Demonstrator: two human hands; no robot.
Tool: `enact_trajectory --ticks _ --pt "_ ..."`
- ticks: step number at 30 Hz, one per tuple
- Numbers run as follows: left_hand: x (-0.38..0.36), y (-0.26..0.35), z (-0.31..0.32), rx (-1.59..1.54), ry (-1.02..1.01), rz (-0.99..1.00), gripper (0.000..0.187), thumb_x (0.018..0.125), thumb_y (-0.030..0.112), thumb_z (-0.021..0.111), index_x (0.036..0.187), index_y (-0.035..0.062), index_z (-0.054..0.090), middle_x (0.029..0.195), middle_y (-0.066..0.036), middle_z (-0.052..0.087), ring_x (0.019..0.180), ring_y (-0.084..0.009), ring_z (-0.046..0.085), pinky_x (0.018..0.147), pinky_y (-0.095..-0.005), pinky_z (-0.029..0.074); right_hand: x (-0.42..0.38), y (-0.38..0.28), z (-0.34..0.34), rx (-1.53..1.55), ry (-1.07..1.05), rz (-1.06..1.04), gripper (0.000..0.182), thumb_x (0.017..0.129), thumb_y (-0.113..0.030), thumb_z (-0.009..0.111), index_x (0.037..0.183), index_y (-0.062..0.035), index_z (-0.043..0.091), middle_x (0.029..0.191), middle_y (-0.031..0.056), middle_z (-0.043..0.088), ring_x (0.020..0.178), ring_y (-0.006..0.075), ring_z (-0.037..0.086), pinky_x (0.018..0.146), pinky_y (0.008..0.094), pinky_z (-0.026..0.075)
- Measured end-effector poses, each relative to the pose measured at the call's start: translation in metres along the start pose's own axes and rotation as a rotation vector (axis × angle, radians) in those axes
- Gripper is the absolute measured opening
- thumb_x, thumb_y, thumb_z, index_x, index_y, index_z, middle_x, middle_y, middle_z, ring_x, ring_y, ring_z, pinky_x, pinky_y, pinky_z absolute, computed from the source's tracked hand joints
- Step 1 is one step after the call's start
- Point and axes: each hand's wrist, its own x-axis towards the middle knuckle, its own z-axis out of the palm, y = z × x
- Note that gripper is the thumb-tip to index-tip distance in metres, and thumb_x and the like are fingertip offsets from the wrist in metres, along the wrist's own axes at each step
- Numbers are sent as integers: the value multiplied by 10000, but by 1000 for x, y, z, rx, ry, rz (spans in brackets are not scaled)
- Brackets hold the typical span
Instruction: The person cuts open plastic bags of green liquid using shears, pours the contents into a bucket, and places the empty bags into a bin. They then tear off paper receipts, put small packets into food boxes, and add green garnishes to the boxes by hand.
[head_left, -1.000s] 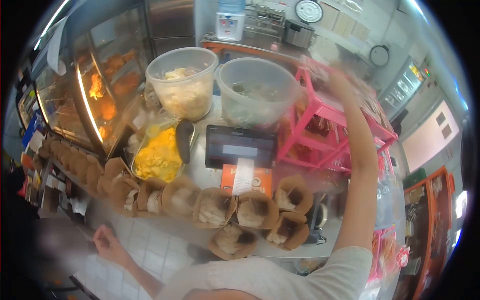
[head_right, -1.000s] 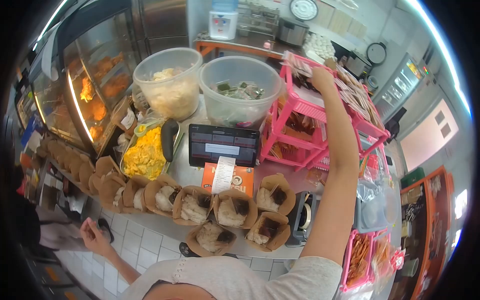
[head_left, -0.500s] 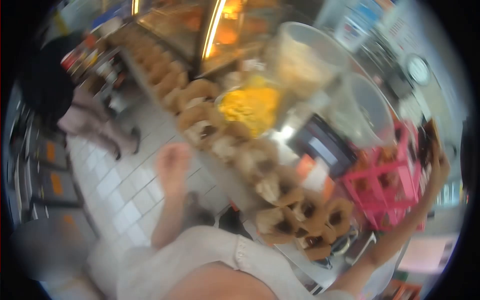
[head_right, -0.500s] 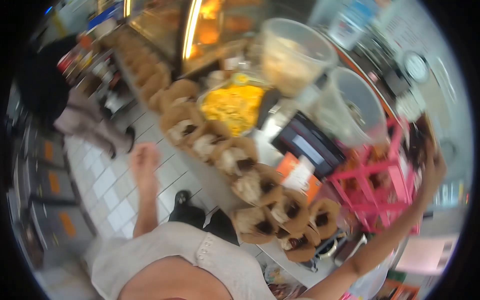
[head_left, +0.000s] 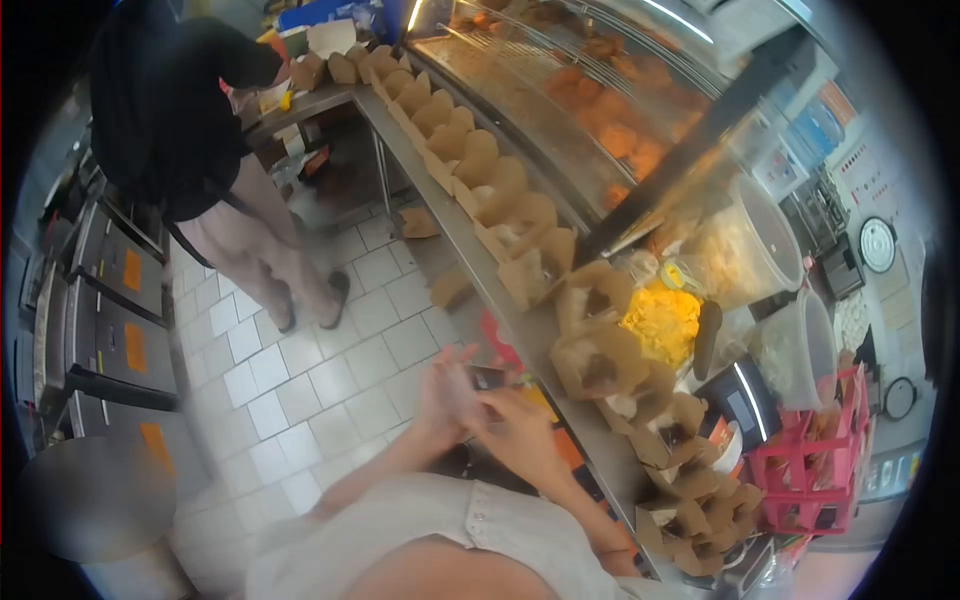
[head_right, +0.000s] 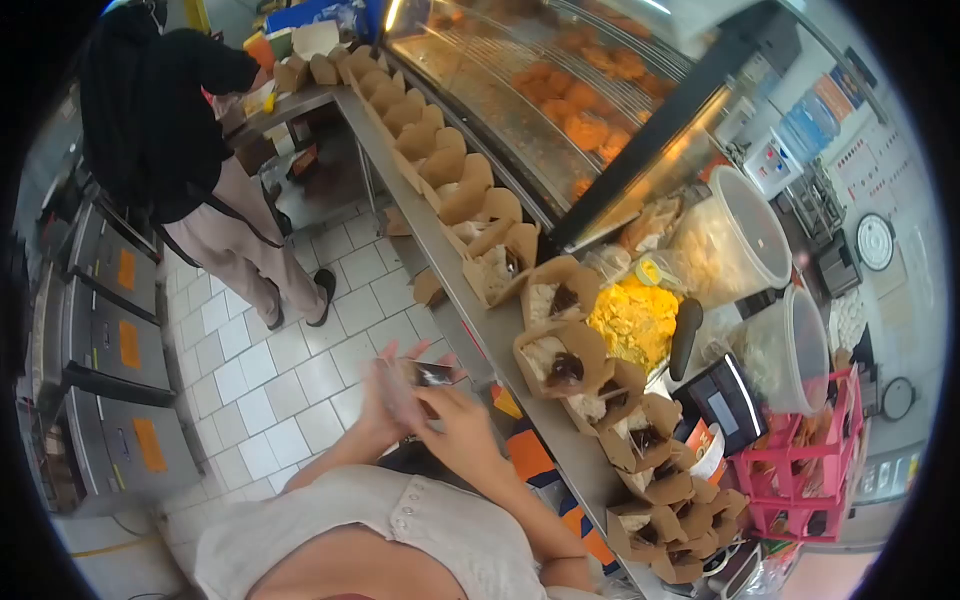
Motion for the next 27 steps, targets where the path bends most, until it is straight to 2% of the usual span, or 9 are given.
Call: enact_trajectory --ticks 5,7,11,15,18,21,23,24,27 --pt "-16 63 -23 -54 110 210 516 802 441 451 1131 44 483 1183 -165 465 1076 -311 457 836 -436 426 59 9 32 -58 -286 -210 363 690 -66 659 1039 -38 565 1049 129 518 852 266 542 741 299 441" --pt "-10 79 -25 -71 36 222 505 810 412 447 1142 34 472 1214 -158 445 1077 -317 456 850 -424 426 84 3 36 3 -126 103 358 691 -56 654 1037 -45 566 1033 125 520 818 256 547 706 302 446" --pt "23 105 -33 -249 37 221 576 812 462 442 1186 24 427 1282 -150 373 1127 -316 424 867 -469 434 123 33 56 -81 33 -16 212 679 32 598 890 2 597 856 143 579 733 285 573 627 323 454" --pt "66 151 -18 -312 236 104 448 832 409 422 1025 17 517 1274 -146 382 1166 -314 379 953 -489 350 189 46 15 -194 271 -113 185 668 71 566 838 13 609 790 139 608 712 273 594 629 302 465" --pt "100 184 -23 -338 35 116 407 828 409 453 953 30 532 1262 -131 393 1195 -297 337 1016 -496 250 258 63 -30 -162 433 -40 216 657 96 542 832 -1 624 812 139 618 714 270 603 633 296 477" --pt "134 225 -23 -235 -48 110 385 822 396 474 939 36 544 1274 -118 380 1202 -287 326 1016 -493 253 325 75 -62 -401 336 -84 211 670 34 553 846 -38 645 800 130 616 769 260 586 692 314 457" --pt "151 247 -18 -234 -49 98 356 805 373 502 927 43 554 1285 -105 371 1210 -284 314 1008 -499 259 348 109 -66 -1008 -98 -191 162 695 -50 548 816 -58 655 779 112 601 834 245 547 753 328 408" --pt "157 258 -11 -213 -57 99 365 800 383 497 928 47 561 1292 -102 366 1213 -279 310 1006 -494 263 351 120 -58 -1358 -268 0 159 703 -104 534 809 -69 647 778 93 583 865 229 512 784 333 364" --pt "186 290 1 -194 -95 101 375 790 385 484 947 57 572 1303 -95 357 1210 -272 316 1000 -482 274 367 73 -31 -855 -35 -139 144 701 -91 564 825 -37 612 835 101 577 838 241 524 749 337 393"
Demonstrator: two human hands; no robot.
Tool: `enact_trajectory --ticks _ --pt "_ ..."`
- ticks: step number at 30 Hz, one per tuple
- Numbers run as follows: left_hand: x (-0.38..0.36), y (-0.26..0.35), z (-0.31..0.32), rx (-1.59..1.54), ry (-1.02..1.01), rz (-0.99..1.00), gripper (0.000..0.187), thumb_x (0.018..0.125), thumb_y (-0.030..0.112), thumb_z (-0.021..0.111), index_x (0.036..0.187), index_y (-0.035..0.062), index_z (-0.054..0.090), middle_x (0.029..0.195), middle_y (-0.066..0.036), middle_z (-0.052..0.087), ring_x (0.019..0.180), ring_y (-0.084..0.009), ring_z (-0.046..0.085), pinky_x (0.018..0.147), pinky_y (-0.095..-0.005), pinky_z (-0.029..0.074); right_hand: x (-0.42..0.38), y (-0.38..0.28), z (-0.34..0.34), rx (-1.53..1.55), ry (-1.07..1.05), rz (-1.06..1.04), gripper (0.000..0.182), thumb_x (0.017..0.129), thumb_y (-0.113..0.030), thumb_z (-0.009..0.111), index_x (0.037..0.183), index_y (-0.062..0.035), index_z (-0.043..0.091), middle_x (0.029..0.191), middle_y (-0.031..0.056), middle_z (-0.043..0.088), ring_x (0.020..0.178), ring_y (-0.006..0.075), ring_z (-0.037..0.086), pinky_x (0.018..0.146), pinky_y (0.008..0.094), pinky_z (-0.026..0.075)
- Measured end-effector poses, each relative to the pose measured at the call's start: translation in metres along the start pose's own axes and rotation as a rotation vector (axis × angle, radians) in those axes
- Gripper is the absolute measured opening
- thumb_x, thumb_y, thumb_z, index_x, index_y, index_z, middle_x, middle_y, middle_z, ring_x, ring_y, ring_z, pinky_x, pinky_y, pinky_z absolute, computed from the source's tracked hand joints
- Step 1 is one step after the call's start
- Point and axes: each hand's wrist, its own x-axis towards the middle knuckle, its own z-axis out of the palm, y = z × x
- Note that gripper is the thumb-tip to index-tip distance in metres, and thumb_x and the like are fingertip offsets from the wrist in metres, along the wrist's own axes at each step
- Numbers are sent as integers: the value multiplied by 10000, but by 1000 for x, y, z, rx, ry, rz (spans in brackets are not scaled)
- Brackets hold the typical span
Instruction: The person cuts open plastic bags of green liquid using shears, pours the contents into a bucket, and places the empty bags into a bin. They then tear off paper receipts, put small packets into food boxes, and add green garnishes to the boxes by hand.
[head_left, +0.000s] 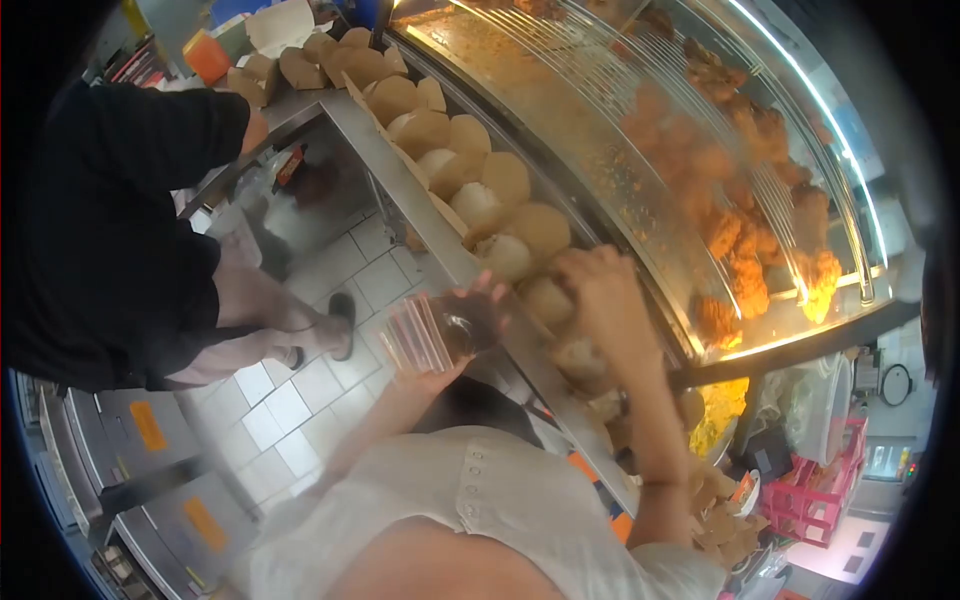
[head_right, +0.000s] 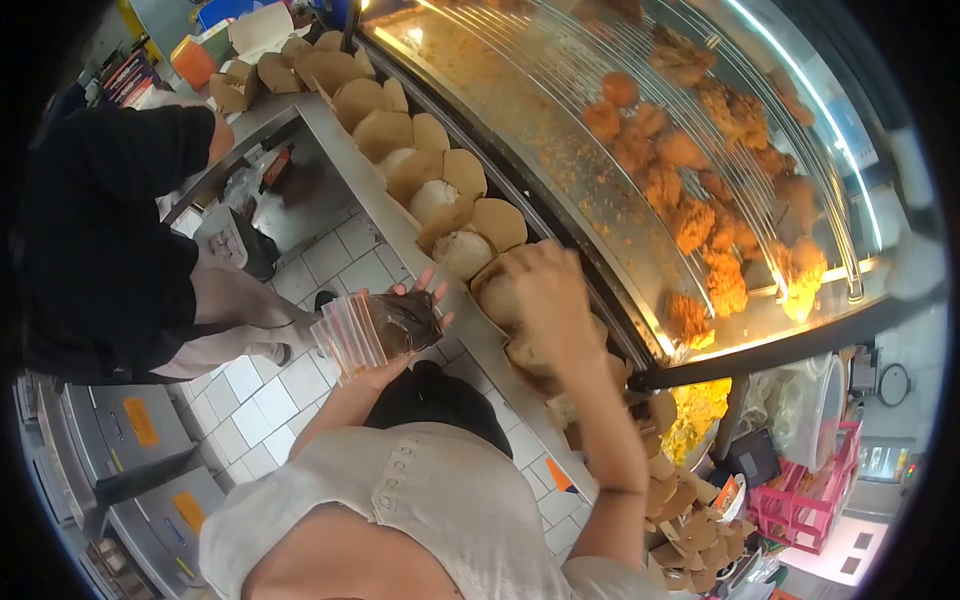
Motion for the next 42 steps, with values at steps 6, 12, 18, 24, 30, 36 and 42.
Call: enact_trajectory --ticks 6,12,18,24,30,36,42 --pt "42 33 5 -7 -129 -197 404 767 381 455 1002 73 572 1301 -97 377 1207 -261 334 983 -464 293 29 -52 62 619 207 244 186 677 -22 644 853 -6 586 798 119 581 628 261 566 569 321 442" --pt "67 69 6 36 -110 -235 408 759 397 464 980 86 609 1283 -83 416 1241 -256 297 1043 -457 175 54 -5 34 506 327 473 201 689 20 603 890 3 608 815 137 611 669 261 586 603 301 461" --pt "83 113 14 126 -96 -195 484 775 449 425 1106 122 559 1400 -74 211 1304 -229 144 1064 -425 121 80 -24 41 309 205 375 229 710 -59 624 926 12 598 884 154 600 707 258 588 627 306 461" --pt "77 135 13 280 -64 -263 580 761 452 425 1261 160 422 1404 -85 203 1303 -225 149 1056 -418 134 123 -97 96 762 227 536 128 722 -40 608 848 -21 605 792 134 607 661 234 593 595 296 458" --pt "77 166 -1 115 -86 -193 558 750 430 454 1235 154 455 1400 -91 221 1305 -241 154 1057 -450 112 144 -48 71 514 332 592 83 712 -3 582 779 -3 632 746 127 626 683 234 611 627 305 471" --pt "87 183 5 153 -63 -121 579 753 417 461 1265 151 411 1405 -93 204 1311 -233 127 1063 -423 118 168 -64 69 54 190 403 268 663 -69 627 926 -32 592 905 120 572 801 276 558 682 347 448" --pt "90 190 10 118 -28 -126 580 715 387 501 1235 134 451 1379 -89 265 1289 -245 186 1062 -407 145 189 -102 112 675 39 379 130 688 -26 602 816 -5 602 743 150 594 647 254 599 596 321 464"
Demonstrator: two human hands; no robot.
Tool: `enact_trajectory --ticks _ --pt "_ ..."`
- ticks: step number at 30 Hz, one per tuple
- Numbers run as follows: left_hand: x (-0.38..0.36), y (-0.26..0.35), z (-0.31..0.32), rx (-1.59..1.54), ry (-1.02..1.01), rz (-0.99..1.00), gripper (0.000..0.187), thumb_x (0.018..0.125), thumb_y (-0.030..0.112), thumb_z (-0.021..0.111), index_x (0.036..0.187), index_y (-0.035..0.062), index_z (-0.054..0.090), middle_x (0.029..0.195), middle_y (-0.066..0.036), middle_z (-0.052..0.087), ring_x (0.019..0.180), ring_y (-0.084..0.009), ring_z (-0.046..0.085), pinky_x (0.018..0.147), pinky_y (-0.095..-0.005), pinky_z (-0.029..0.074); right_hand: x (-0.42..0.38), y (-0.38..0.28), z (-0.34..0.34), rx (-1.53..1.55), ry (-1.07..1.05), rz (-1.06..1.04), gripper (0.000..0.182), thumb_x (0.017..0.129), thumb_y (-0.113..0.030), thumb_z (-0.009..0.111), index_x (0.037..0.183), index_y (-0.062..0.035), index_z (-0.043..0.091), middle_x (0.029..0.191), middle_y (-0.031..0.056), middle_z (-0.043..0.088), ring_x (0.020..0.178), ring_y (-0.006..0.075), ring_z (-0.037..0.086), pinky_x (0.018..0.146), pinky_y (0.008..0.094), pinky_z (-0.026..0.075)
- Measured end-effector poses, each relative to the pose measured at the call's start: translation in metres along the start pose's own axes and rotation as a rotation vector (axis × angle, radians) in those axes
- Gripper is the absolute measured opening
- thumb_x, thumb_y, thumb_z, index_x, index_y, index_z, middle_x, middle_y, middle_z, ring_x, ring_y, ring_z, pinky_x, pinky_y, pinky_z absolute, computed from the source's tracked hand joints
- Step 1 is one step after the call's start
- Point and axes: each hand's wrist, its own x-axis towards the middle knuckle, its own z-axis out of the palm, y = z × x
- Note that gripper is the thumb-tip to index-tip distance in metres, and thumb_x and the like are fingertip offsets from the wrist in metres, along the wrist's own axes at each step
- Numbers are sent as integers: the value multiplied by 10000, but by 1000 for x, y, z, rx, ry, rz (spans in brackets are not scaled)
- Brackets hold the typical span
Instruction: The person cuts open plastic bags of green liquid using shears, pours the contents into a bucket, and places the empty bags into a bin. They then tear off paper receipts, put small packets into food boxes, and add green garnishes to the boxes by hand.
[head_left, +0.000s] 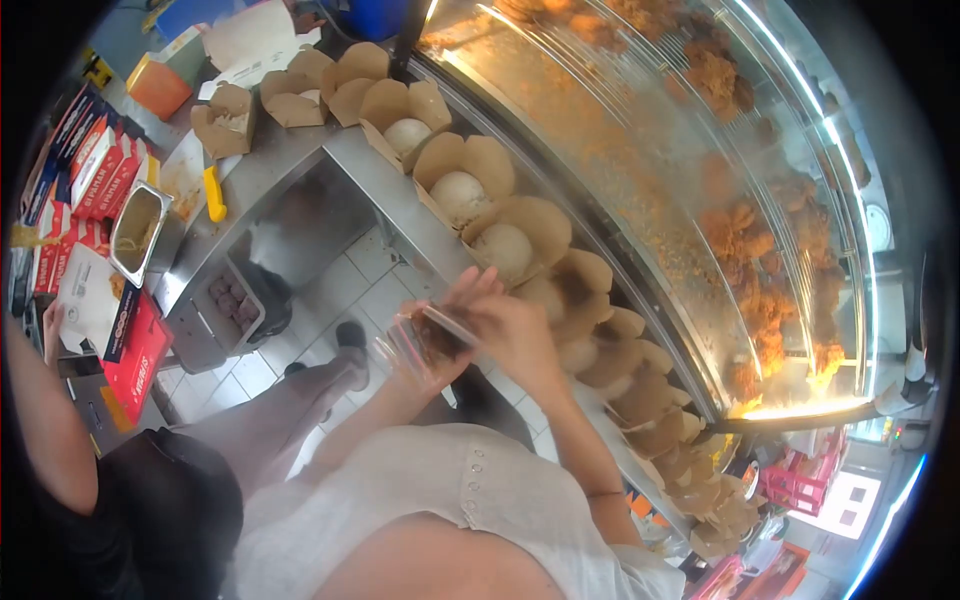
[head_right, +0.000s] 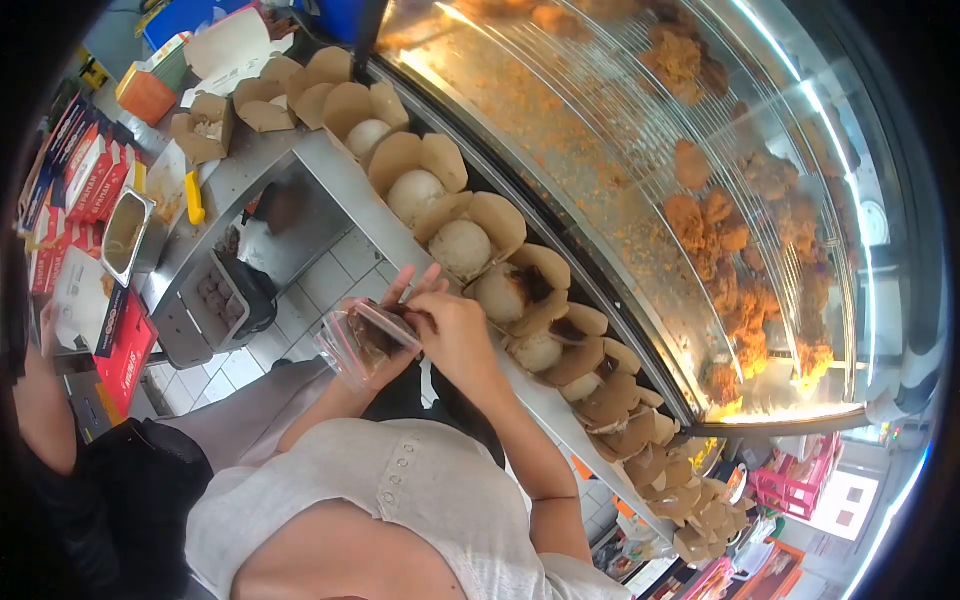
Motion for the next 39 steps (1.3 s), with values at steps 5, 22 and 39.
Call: enact_trajectory --ticks 5,22,39 --pt "-2 19 -1 -44 -7 55 503 716 336 451 1171 135 523 1357 -80 318 1277 -243 233 1069 -389 135 35 13 -55 -234 284 -62 103 711 21 540 793 -6 598 713 132 601 660 282 595 616 337 462" --pt "15 42 -7 -80 115 209 656 669 371 447 1260 90 404 1373 -102 273 1250 -215 265 1038 -382 172 101 -9 -22 200 161 -54 70 726 -32 601 785 -2 623 711 114 612 613 184 584 567 259 443" --pt "31 80 16 263 463 569 733 787 643 289 1192 40 387 1222 -87 412 1141 -199 346 949 -329 230 181 -41 0 -135 0 -283 137 702 -77 607 811 3 630 693 178 579 612 292 579 558 367 440"
